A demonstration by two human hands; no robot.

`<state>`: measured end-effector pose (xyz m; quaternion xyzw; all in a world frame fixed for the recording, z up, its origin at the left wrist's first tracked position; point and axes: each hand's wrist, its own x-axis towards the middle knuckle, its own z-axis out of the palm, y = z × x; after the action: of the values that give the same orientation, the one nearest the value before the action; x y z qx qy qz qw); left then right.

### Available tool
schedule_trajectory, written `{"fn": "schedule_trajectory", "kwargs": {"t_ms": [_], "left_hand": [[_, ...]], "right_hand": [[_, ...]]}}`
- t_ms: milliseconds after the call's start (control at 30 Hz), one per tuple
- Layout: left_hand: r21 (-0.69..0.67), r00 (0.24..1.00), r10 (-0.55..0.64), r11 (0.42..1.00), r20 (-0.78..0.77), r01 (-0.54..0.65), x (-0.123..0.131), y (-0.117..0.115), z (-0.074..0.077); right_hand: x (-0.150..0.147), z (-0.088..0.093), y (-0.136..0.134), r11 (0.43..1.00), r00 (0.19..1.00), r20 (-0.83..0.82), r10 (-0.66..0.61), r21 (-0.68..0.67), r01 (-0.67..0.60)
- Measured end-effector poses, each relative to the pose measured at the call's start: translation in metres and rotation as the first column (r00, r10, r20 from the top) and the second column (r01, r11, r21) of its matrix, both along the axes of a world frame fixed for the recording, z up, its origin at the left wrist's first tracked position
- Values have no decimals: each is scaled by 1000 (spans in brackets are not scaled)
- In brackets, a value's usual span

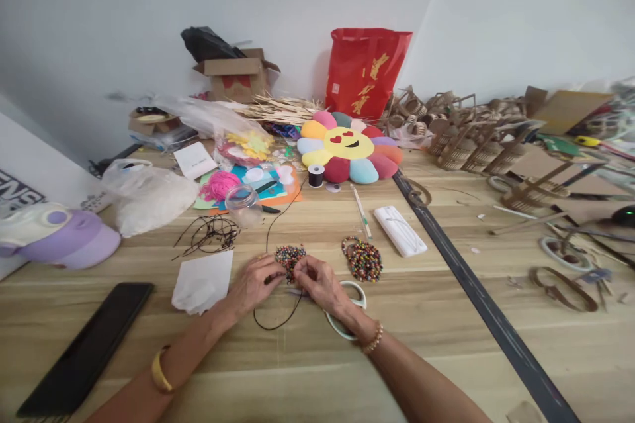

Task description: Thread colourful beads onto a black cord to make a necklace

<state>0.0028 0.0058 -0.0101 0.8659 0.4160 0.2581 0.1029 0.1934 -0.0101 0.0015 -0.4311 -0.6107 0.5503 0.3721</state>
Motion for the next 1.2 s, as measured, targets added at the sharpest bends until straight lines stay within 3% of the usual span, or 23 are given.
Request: {"fn": "schedule_trajectory", "kwargs": {"t_ms": [300,400,467,533,633,700,800,933,1200], "left_hand": [[7,1000,-28,1000,2,28,1,1,-2],[-45,990,2,999,140,4,2,1,2],[-157,957,64,987,283,-19,2,1,6],[-350,900,171,936,400,-22,0,2,8],[-612,816,315,789,484,59,-4,6,10],[-688,789,338,711,514,143,-7,8,11],[-736,775,345,641,530,217,-12,10,13],[-765,782,357,604,511,223,-15,11,16],[-771,816,316,595,484,227,-14,13,15]], "right_hand": [[1,-4,1,1000,1000,-15,-7,-7,7],[3,-5,1,1000,1000,-16,-10,11,10],[3,-5,1,1000,1000,-13,-12,20,13],[3,-5,1,1000,1000,-8,-11,25,11],[3,-4,1,999,1000,9,-7,33,7],[3,-3,1,999,999,32,-3,33,1],[4,0,0,1000,999,47,20,21,-21],[5,2,0,998,998,39,59,31,-60],[6,-2,-1,992,991,88,101,61,-107]]}}
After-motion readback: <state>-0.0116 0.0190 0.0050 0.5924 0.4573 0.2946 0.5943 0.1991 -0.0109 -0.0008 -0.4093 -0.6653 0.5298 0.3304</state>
